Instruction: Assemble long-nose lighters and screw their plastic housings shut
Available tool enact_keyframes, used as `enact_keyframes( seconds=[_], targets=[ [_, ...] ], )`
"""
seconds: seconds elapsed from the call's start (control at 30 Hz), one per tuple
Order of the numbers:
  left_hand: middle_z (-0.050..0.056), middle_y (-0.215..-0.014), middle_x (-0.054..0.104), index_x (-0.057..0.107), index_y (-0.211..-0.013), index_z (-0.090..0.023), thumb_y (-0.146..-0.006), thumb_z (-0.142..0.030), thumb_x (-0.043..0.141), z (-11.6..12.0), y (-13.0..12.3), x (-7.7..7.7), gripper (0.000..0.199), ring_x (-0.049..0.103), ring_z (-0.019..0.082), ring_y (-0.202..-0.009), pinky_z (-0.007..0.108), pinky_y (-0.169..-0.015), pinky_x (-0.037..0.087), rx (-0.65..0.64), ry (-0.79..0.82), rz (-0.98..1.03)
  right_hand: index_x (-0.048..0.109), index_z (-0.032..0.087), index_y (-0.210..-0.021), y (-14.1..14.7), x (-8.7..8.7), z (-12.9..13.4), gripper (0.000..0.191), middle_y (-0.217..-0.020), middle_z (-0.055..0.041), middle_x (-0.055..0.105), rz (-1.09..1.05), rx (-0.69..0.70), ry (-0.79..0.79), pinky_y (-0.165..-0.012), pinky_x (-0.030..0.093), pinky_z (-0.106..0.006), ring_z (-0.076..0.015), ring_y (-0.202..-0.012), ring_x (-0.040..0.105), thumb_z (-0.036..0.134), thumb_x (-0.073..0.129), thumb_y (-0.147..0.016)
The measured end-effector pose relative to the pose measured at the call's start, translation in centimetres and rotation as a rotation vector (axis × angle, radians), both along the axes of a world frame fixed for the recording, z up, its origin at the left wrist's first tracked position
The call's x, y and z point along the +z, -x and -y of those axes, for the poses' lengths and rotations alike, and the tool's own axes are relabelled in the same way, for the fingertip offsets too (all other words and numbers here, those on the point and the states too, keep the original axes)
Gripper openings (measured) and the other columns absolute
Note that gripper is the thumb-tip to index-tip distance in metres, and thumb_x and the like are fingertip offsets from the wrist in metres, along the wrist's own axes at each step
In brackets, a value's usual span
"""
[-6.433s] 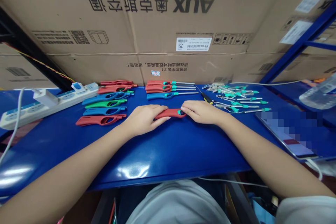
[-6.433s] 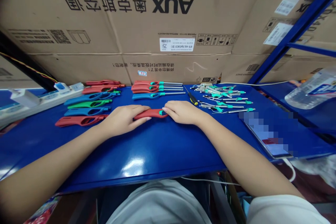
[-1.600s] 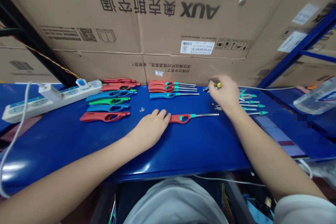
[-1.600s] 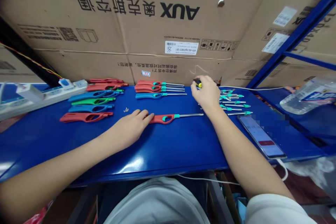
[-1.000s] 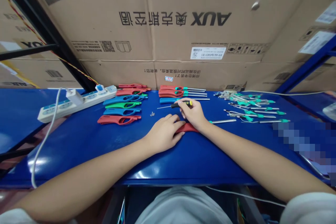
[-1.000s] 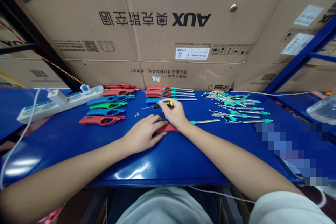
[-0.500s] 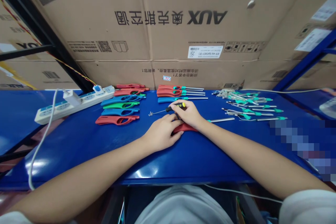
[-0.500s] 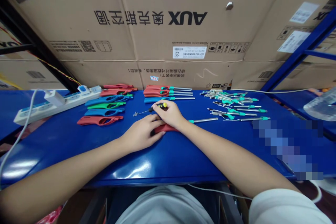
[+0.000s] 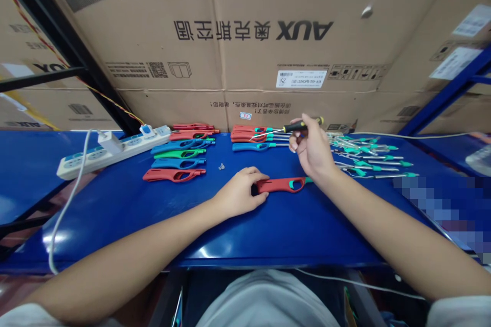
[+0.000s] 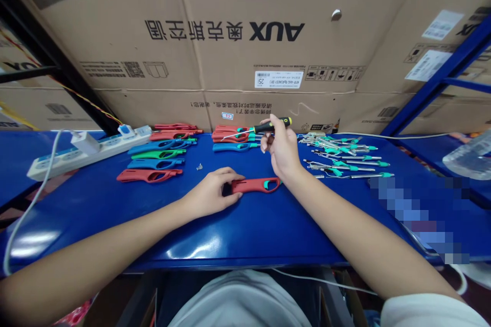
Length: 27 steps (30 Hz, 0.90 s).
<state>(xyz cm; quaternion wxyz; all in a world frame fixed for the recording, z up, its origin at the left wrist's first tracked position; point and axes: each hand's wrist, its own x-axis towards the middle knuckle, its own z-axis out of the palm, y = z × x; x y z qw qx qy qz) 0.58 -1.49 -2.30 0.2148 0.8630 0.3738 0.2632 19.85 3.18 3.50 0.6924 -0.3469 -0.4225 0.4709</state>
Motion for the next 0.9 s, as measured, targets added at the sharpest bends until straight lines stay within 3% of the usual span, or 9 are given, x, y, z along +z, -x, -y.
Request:
enact_keyframes(
  seconds=[0.2,0.33,0.6,0.9],
  targets=[
    [0.007,-0.103,0.072,0.07,-0.119,-0.017,-0.084,-0.037,0.074,-0.5,-0.2,-0.7,0.041,0.068,0.019,-0.084,0.03,-0.07,0.056,0.12,0.115,0.206,0.059,0.02,-0.069,-1.7,-1.5,0.6,0.033,-0.053,0.0063,0.043,0.016,-0.009,0.049,-0.038,0.029,-0.023,-0.0073,-0.039,0.041,0.05,0.07,-0.078],
    [0.006,-0.1,0.075,0.071,-0.114,-0.019,-0.081,-0.047,0.076,-0.8,-0.2,-0.1,0.044,0.069,0.019,-0.082,0.03,-0.066,0.056,0.211,0.173,0.348,0.057,0.021,-0.069,-1.7,-2.3,0.6,0.028,-0.051,0.0071,0.04,0.033,-0.019,0.09,-0.039,0.029,-0.024,-0.0071,-0.038,0.038,0.045,0.065,-0.081],
    [0.003,-0.091,0.079,0.078,-0.09,-0.022,-0.087,-0.045,0.07,-0.6,0.3,1.2,0.025,0.072,0.021,-0.083,0.03,-0.07,0.052,0.218,0.165,0.332,0.06,0.02,-0.068,-1.0,-2.8,1.0,0.028,-0.051,0.0075,0.041,0.055,0.037,0.116,-0.039,0.029,-0.024,-0.0065,-0.037,0.039,0.045,0.068,-0.078],
    [0.003,-0.088,0.079,0.077,-0.093,-0.021,-0.084,-0.045,0.073,-0.7,0.1,0.7,0.026,0.069,0.018,-0.074,0.028,-0.065,0.051,0.195,0.151,0.288,0.059,0.02,-0.066,-1.2,-2.9,0.5,0.029,-0.047,0.0081,0.039,0.054,0.041,0.144,-0.037,0.028,-0.023,-0.0066,-0.036,0.038,0.044,0.066,-0.082]
  ],
)
